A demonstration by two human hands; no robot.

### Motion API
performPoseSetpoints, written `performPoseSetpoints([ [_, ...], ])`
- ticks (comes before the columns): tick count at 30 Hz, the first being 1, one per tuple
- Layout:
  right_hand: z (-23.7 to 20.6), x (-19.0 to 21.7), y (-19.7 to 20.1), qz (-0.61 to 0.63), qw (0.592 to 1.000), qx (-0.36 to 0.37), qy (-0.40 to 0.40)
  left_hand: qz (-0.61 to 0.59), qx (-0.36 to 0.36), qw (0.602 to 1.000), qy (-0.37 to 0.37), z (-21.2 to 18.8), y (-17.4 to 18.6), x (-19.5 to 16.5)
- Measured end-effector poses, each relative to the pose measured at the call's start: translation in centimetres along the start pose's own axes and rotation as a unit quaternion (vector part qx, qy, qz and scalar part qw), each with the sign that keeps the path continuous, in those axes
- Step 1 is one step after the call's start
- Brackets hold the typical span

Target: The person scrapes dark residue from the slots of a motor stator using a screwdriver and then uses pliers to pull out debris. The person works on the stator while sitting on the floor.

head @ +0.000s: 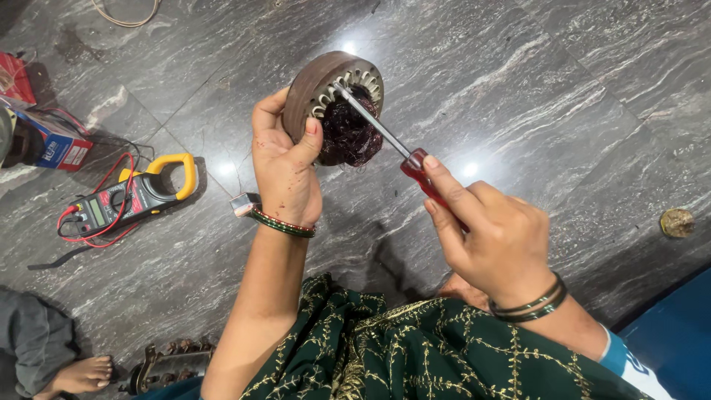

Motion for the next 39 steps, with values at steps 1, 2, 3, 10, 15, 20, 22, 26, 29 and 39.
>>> performPoseSetpoints([
  [1,0.1,0.0,-0.2,0.003,1.000,0.002,-0.004,-0.001,0.002,1.000,-0.001,0.0,-0.1,-0.1],
  [2,0.2,0.0,-0.3,0.006,1.000,0.005,-0.008,0.000,0.006,1.000,-0.003,0.0,-0.1,-0.1],
  [3,0.3,-0.1,-0.3,0.004,1.000,0.002,-0.004,0.001,0.010,1.000,-0.006,0.0,-0.2,-0.2],
  [10,0.0,0.2,-0.2,0.007,1.000,0.010,0.003,0.006,0.018,1.000,-0.020,-0.1,-0.2,-0.6],
  [15,-0.5,0.5,-1.2,0.028,0.999,0.027,-0.020,0.001,0.014,1.000,-0.023,-0.3,-0.4,-1.0],
  [20,-1.1,0.1,-2.2,0.199,0.976,0.030,-0.084,-0.018,0.009,1.000,-0.016,-0.4,-0.6,-1.1],
  [22,-1.6,-0.2,-2.6,0.242,0.962,0.047,-0.119,-0.018,0.015,0.999,-0.032,-0.6,-0.7,-1.0],
  [26,-2.6,-1.0,-3.3,0.321,0.915,0.103,-0.223,0.044,0.012,0.997,-0.061,-0.7,-0.5,-0.5],
  [29,-1.9,-1.3,-3.1,0.353,0.913,0.098,-0.179,0.074,0.009,0.994,-0.084,-0.7,-0.1,-0.1],
  [39,7.4,-0.5,2.4,-0.112,0.960,0.255,0.018,0.271,0.007,0.949,-0.164,-0.2,1.4,-0.2],
])
Point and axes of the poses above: each hand's wrist, its own z-axis towards the middle knuckle, its own y-axis out of the back of the hand, x = y × z, the point moved 2 cm from there along z, towards the middle knuckle, and after that the axes turned 6 degrees about -x, right-handed, at the moved point
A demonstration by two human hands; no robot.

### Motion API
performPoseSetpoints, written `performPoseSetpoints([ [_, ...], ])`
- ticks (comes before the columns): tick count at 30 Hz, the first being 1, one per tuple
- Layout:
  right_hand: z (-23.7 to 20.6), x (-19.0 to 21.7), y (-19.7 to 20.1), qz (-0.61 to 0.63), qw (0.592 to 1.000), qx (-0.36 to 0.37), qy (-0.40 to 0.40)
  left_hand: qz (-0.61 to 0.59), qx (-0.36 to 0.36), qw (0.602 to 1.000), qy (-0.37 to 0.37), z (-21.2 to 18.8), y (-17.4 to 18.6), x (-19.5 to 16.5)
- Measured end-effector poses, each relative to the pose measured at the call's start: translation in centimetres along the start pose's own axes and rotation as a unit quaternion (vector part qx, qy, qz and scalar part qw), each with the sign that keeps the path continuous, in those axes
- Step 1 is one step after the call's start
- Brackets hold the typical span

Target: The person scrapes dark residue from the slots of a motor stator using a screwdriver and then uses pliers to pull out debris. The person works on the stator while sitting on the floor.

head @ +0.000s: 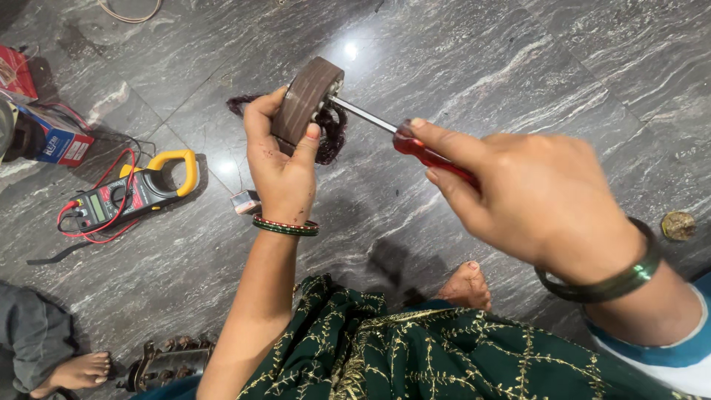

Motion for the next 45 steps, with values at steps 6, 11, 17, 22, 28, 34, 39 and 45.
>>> performPoseSetpoints([
  [6,0.0,2.5,1.0,-0.108,0.962,-0.202,0.152,-0.010,-0.013,1.000,0.011,0.6,0.9,0.4],
  [11,-1.3,4.8,-6.6,-0.063,0.968,-0.218,0.105,-0.085,-0.038,0.994,0.064,0.8,1.4,1.8],
  [17,-3.5,3.8,-15.0,0.096,0.987,-0.131,0.020,-0.096,-0.029,0.979,0.175,-1.5,0.2,7.7],
  [22,-3.5,1.3,-14.5,0.092,0.996,-0.002,-0.021,-0.001,0.021,0.986,0.164,-4.8,-0.1,13.7],
  [28,-1.0,0.3,-10.7,0.049,0.996,0.077,-0.006,0.026,0.072,0.976,0.204,-6.1,0.1,16.5],
  [34,3.2,-0.5,-7.6,0.046,0.980,0.195,0.009,0.242,0.148,0.956,0.071,-4.4,1.6,14.9],
  [39,6.7,-0.4,-8.7,0.023,0.963,0.267,0.032,0.235,0.125,0.956,0.125,-4.3,1.8,16.0],
  [45,6.4,2.3,-13.6,0.077,0.977,0.188,0.062,0.196,0.059,0.977,0.063,-4.3,3.0,17.5],
])
Point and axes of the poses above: each hand's wrist, its own z-axis towards the middle knuckle, its own y-axis out of the back of the hand, x = y × z, the point moved 2 cm from there along z, towards the middle knuckle, and after that the axes turned 6 degrees about -x, right-handed, at the moved point
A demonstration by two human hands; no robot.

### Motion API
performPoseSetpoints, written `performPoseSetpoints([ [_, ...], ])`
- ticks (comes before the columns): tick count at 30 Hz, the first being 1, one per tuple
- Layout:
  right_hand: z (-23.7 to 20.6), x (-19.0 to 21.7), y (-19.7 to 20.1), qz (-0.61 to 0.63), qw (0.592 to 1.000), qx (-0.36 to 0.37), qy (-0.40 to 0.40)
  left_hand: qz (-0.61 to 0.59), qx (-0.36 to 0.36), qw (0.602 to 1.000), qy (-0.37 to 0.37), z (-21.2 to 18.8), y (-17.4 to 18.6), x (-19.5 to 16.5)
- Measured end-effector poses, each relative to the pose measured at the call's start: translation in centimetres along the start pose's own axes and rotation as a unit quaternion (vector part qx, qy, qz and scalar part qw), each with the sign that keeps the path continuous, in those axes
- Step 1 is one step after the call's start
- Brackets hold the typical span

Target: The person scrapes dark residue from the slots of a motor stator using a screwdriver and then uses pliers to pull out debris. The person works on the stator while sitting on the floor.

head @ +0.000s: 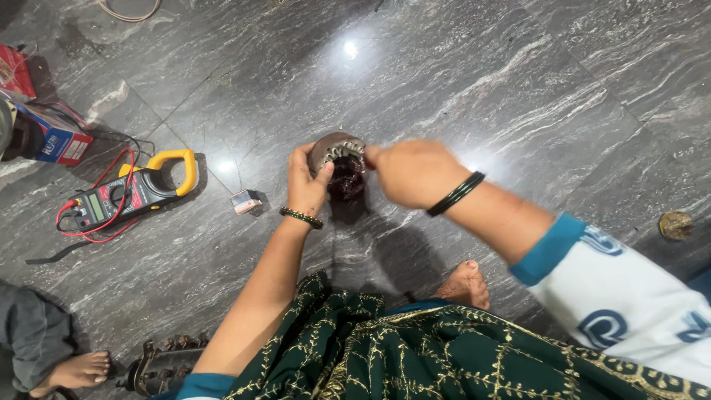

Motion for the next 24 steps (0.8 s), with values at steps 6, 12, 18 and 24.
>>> performPoseSetpoints([
  [6,-3.5,2.7,-7.6,0.103,0.988,-0.058,-0.102,0.027,-0.015,1.000,-0.003,-1.6,0.0,-1.6],
  [12,-3.6,1.8,-10.8,0.087,0.981,-0.152,-0.085,0.060,-0.019,0.997,-0.051,-1.2,0.6,-4.3],
  [18,-2.7,0.0,-8.0,0.131,0.987,-0.088,-0.038,0.074,-0.028,0.997,-0.014,-1.3,0.9,-4.5],
  [24,-2.1,1.1,-7.3,0.131,0.987,-0.072,-0.057,0.041,-0.020,0.999,0.016,-2.2,0.5,-4.7],
])
Point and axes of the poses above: each hand's wrist, its own z-axis towards the middle knuckle, its own y-axis out of the back of the hand, x = y × z, the point moved 2 cm from there along z, towards the middle knuckle, and after that the axes turned 6 degrees about -x, right-handed, at the moved point
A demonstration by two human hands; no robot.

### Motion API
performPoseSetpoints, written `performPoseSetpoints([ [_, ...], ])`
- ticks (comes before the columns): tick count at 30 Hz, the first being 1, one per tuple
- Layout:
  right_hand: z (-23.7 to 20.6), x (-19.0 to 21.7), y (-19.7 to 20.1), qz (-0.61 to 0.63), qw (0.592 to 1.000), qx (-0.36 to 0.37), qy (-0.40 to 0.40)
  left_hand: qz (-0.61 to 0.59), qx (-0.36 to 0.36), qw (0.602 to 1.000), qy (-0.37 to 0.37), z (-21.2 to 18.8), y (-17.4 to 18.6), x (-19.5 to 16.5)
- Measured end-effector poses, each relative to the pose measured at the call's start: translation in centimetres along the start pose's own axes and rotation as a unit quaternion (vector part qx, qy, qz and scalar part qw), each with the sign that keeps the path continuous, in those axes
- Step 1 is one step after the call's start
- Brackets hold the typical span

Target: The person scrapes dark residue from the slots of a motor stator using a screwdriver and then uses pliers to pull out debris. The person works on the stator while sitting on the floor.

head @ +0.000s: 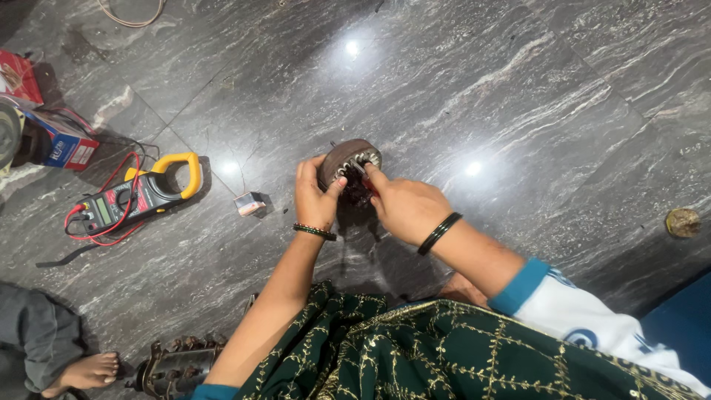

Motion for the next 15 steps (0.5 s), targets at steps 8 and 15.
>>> performPoseSetpoints([
  [8,-0.6,-1.7,-3.2,0.028,0.999,-0.008,-0.028,0.077,-0.022,0.996,-0.037,0.2,0.3,-1.9],
  [15,-1.3,-2.1,-6.6,0.038,0.999,-0.029,-0.021,0.162,-0.023,0.978,-0.132,-1.0,0.4,-1.7],
])
Point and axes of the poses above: each hand's wrist, its own z-axis towards the middle knuckle, its own y-axis out of the back of the hand, x = y × z, the point moved 2 cm from there along z, towards the middle knuckle, and after that the axes turned 6 degrees about -x, right-handed, at the moved point
